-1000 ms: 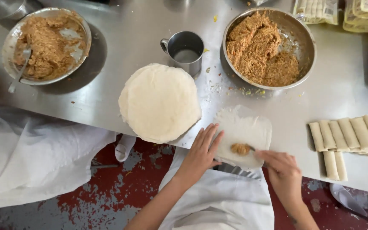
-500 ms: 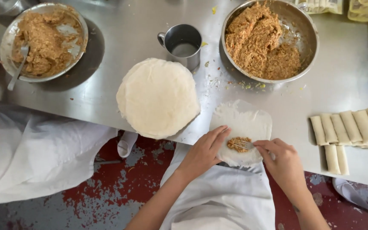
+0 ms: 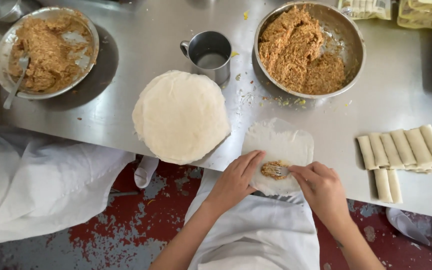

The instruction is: Manually rolling spring rolls by adding filling to wrappers and folding them on a production table.

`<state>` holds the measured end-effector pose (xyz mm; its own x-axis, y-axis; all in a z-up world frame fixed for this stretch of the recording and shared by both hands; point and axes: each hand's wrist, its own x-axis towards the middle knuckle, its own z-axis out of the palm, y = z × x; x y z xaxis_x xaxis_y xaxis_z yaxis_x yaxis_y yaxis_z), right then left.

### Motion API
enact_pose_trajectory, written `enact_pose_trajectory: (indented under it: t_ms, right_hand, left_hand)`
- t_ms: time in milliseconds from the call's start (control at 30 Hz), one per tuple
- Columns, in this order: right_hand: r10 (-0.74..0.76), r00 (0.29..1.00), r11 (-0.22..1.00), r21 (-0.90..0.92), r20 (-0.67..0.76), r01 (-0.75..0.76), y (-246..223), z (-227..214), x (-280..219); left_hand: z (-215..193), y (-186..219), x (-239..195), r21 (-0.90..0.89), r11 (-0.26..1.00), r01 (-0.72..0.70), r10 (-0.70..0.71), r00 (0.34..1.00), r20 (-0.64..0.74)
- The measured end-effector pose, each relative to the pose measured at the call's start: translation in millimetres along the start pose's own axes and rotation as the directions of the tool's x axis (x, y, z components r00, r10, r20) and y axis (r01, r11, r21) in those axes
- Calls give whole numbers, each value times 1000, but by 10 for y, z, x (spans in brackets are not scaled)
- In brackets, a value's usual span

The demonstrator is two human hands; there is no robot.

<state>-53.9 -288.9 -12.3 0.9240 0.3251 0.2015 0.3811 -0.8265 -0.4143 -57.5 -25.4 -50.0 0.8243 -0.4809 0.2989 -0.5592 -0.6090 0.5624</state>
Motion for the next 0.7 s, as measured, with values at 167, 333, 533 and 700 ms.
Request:
enact_pose_trajectory:
  t_ms: [167, 333, 533, 700]
  right_hand:
    - [98, 994, 993, 68, 40, -101, -38, -288, 209]
    - [-116, 928, 981, -186, -354, 51, 491, 429, -50]
    - [-197, 799, 971, -225, -568, 79, 766, 121, 549]
    - [-203, 866, 978, -133, -457, 159, 217, -249, 1298]
  left_hand:
    - [-34, 21, -21, -41, 999, 7, -8, 1000, -7]
    - [42, 20, -41, -55, 998, -5, -2, 991, -131]
    - [-39, -74, -29, -173, 982, -70, 22, 964, -263]
    - [27, -270, 425, -107, 994, 17, -48, 954, -297]
